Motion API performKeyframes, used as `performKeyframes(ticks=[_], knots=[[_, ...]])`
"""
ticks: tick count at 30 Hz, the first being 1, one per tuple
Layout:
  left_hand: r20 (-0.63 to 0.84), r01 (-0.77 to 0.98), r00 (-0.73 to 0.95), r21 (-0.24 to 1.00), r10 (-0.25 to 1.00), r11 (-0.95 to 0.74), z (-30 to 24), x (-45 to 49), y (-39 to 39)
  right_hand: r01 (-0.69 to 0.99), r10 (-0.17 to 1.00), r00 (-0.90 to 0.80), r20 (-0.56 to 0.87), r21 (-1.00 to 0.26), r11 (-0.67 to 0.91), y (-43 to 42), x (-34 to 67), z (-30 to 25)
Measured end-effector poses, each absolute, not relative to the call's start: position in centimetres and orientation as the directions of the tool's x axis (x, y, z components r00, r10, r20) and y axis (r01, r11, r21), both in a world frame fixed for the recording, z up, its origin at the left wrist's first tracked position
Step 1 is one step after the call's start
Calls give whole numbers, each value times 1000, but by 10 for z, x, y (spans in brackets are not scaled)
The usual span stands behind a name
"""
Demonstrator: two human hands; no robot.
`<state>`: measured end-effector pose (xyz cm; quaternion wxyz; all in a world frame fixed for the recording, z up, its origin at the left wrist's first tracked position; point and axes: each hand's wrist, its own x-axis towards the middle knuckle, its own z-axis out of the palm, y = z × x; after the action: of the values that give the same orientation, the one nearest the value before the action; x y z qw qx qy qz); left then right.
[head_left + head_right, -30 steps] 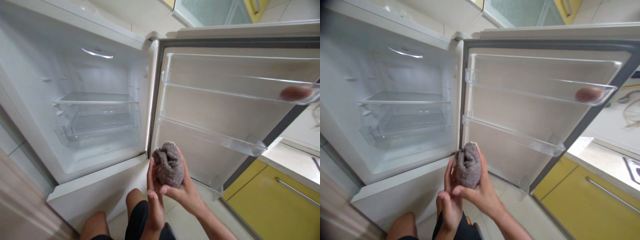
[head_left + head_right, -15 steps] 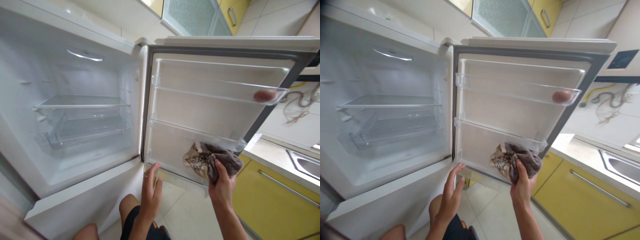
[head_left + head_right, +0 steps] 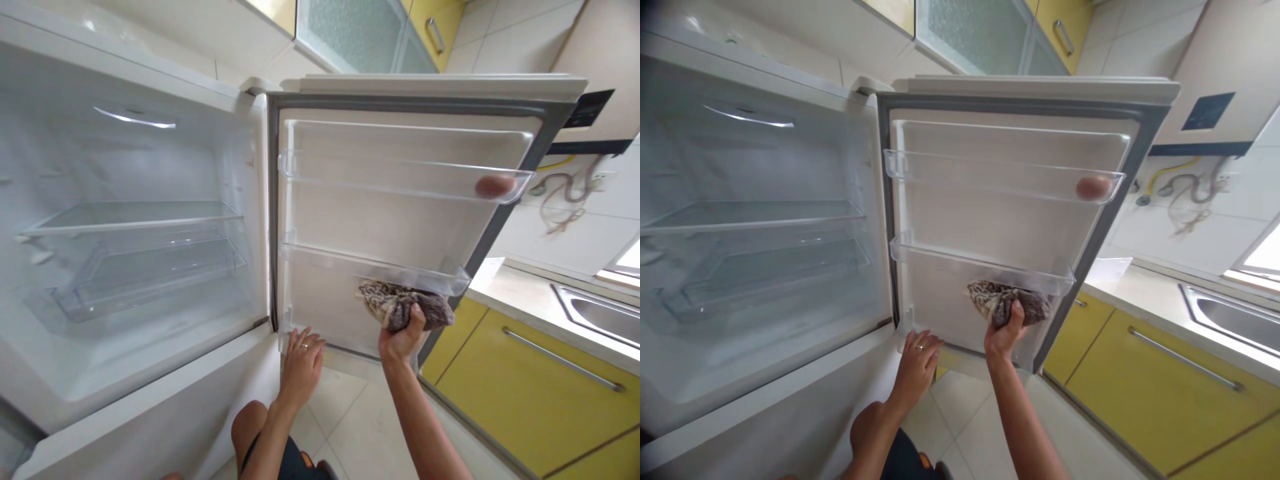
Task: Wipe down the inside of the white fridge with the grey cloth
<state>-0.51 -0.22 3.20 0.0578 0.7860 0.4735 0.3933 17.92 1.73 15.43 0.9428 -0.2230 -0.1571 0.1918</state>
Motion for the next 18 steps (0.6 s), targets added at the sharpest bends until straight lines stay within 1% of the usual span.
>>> performKeyframes(ticks=[3,7,9,11,14,16,18], knots=[[598,687,213,471,773,-554,24,-2,-2,-345,503,841,201,-516,784,39,150,155],[636,696,203,441,744,-567,15,1,-1,-373,555,803,217,-543,752,57,106,158],[645,712,218,408,732,-571,10,3,0,-419,626,752,206,-584,695,63,85,158],[651,731,226,378,725,-568,4,5,2,-441,720,654,232,-656,613,68,65,156],[639,757,218,366,737,-541,-3,7,6,-384,842,443,306,-784,487,67,45,153],[622,767,207,375,755,-520,-7,9,9,-293,879,339,335,-850,437,57,38,153],[609,767,199,391,768,-508,-10,11,10,-211,891,274,363,-881,424,42,37,155]])
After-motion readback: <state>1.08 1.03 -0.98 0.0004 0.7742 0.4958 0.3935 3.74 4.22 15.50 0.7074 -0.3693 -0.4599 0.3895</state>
